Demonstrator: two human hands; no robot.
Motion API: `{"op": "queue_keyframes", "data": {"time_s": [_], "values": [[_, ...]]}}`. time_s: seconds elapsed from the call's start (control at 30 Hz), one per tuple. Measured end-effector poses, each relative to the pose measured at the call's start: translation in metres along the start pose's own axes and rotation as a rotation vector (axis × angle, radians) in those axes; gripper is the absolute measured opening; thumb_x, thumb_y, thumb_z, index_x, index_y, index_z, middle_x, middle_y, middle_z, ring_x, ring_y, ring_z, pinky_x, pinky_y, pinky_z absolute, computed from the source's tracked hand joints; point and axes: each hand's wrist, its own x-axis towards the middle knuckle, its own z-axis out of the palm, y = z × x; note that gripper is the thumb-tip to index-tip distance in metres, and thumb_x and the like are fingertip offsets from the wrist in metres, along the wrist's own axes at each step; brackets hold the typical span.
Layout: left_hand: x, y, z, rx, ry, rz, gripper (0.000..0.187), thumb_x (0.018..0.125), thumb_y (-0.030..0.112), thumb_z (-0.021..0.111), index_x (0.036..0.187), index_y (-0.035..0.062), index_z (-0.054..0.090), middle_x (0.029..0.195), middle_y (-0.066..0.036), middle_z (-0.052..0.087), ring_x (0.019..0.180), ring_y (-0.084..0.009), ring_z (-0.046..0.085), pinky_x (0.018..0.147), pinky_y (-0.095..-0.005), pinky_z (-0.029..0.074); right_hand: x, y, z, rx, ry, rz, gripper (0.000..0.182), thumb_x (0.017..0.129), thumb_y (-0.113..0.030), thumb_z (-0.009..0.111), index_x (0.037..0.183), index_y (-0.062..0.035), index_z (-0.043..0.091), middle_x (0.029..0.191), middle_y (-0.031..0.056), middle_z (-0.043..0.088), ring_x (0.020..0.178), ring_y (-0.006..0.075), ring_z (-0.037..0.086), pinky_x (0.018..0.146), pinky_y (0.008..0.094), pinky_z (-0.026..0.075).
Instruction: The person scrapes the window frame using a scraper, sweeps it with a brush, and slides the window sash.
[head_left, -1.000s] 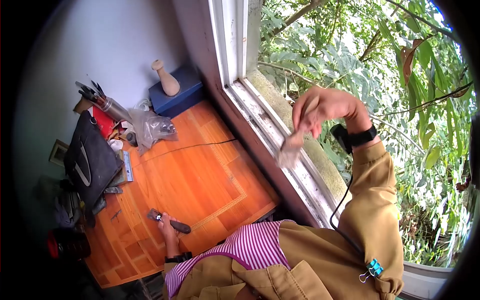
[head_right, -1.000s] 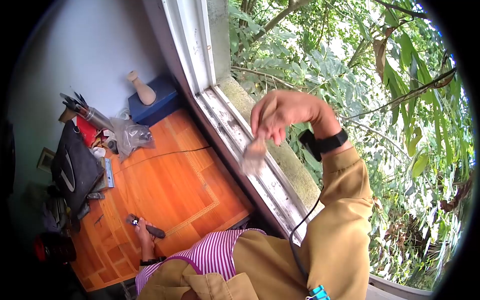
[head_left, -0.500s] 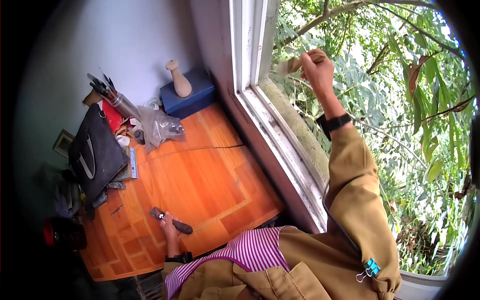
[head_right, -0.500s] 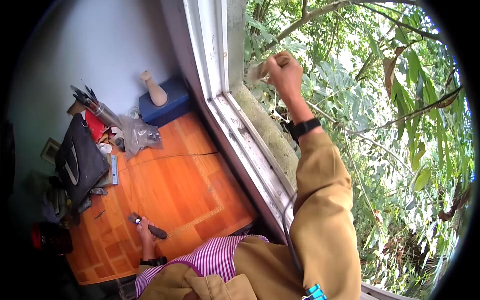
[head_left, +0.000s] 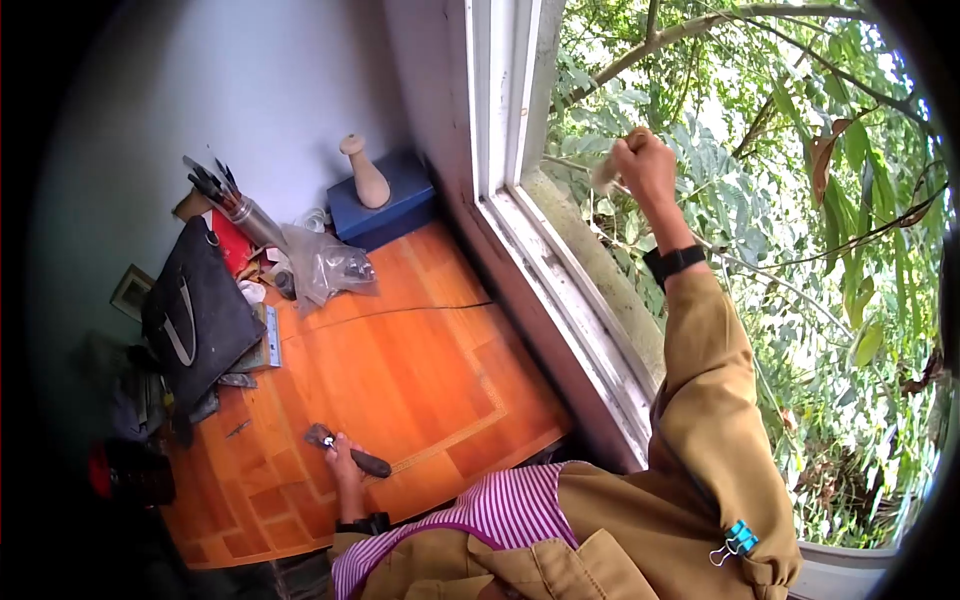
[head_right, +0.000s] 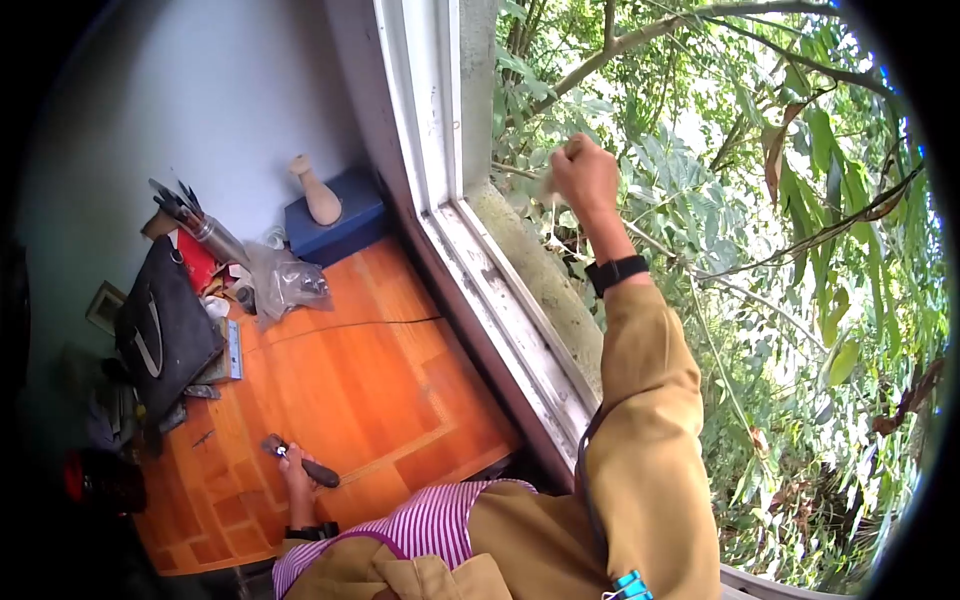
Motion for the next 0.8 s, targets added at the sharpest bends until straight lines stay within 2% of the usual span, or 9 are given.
{"op": "queue_keyframes", "data": {"time_s": [0.07,0.1,0.27,0.37,0.43,0.47,0.53,0.67,0.8], "values": [[-0.001,0.001,0.0,-0.039,-0.022,-0.014,0.026,0.09,0.029,0.05,0.073,0.0105,0.045,0.058,-0.004,0.05,0.045,-0.0175,0.051,0.037,-0.0285,0.038,-0.01,-0.046,-0.016,0.353,-0.243,0.19,0.018,0.08,-0.013,0.057,0.071,0.0012,0.061,0.068,0.0115,0.064,0.049,0.0143,0.06,0.043,0.0266,0.05],[-0.008,0.012,0.005,0.001,-0.006,-0.054,0.026,0.09,0.029,0.05,0.073,0.0102,0.045,0.058,-0.004,0.05,0.046,-0.0172,0.051,0.037,-0.0282,0.039,-0.015,-0.062,-0.019,0.517,-0.332,0.147,0.019,0.081,-0.012,0.055,0.073,0.0045,0.062,0.069,0.0117,0.062,0.048,0.0131,0.059,0.039,0.0224,0.048],[-0.013,0.018,0.009,0.058,0.033,-0.071,0.025,0.091,0.028,0.05,0.075,0.01,0.045,0.058,-0.004,0.049,0.046,-0.0168,0.05,0.037,-0.0278,0.038,-0.043,-0.104,0.021,0.837,-0.771,0.153,0.017,0.086,-0.014,0.057,0.088,0.0019,0.059,0.067,0.0096,0.061,0.049,0.0133,0.059,0.04,0.023,0.048],[-0.005,0.01,0.003,0.008,-0.007,-0.07,0.024,0.091,0.028,0.05,0.077,0.01,0.045,0.059,-0.004,0.05,0.047,-0.0167,0.051,0.037,-0.0276,0.038,-0.032,-0.075,0.038,0.744,-0.543,0.362,0.015,0.082,-0.008,0.055,0.088,0.0035,0.062,0.07,0.012,0.064,0.051,0.0171,0.062,0.042,0.0261,0.05],[-0.002,0.003,-0.001,-0.067,-0.057,-0.052,0.024,0.091,0.029,0.049,0.078,0.0093,0.045,0.061,-0.004,0.051,0.048,-0.0169,0.052,0.038,-0.0279,0.039,-0.004,-0.017,0.048,0.274,-0.112,0.285,0.016,0.081,-0.012,0.053,0.088,-0.0051,0.066,0.068,0.0131,0.065,0.053,0.0203,0.063,0.048,0.0327,0.051],[-0.005,0.005,-0.004,-0.06,-0.056,-0.061,0.024,0.091,0.029,0.049,0.078,0.0093,0.045,0.061,-0.004,0.051,0.048,-0.0169,0.052,0.038,-0.0279,0.039,0.005,0.011,0.035,-0.254,0.059,-0.002,0.016,0.08,-0.018,0.054,0.087,-0.0118,0.067,0.075,0.0126,0.067,0.061,0.0243,0.064,0.058,0.0363,0.052],[-0.009,0.013,0.002,0.09,-0.063,-0.073,0.024,0.091,0.029,0.049,0.079,0.0083,0.046,0.061,-0.005,0.05,0.048,-0.0172,0.052,0.04,-0.029,0.041,0.005,0.012,-0.012,-0.192,0.027,0.203,0.016,0.077,-0.022,0.057,0.081,-0.0111,0.067,0.076,0.0123,0.067,0.069,0.0266,0.064,0.068,0.0389,0.05],[-0.008,0.016,0.004,0.072,-0.069,-0.096,0.026,0.091,0.03,0.049,0.078,0.0077,0.045,0.062,-0.006,0.051,0.047,-0.0174,0.051,0.041,-0.0294,0.042,-0.009,-0.053,-0.088,0.418,0.037,0.195,0.016,0.08,-0.019,0.062,0.088,-0.0063,0.067,0.075,0.0107,0.067,0.061,0.0155,0.065,0.05,0.0242,0.049],[-0.001,0.011,0.002,0.018,-0.083,-0.084,0.027,0.091,0.031,0.049,0.077,0.0078,0.045,0.06,-0.005,0.051,0.044,-0.017,0.05,0.037,-0.0288,0.04,-0.048,-0.124,-0.128,0.589,0.144,-0.011,0.023,0.085,-0.02,0.064,0.099,-0.0018,0.064,0.08,0.0082,0.066,0.06,0.0129,0.064,0.049,0.0211,0.048]]}}
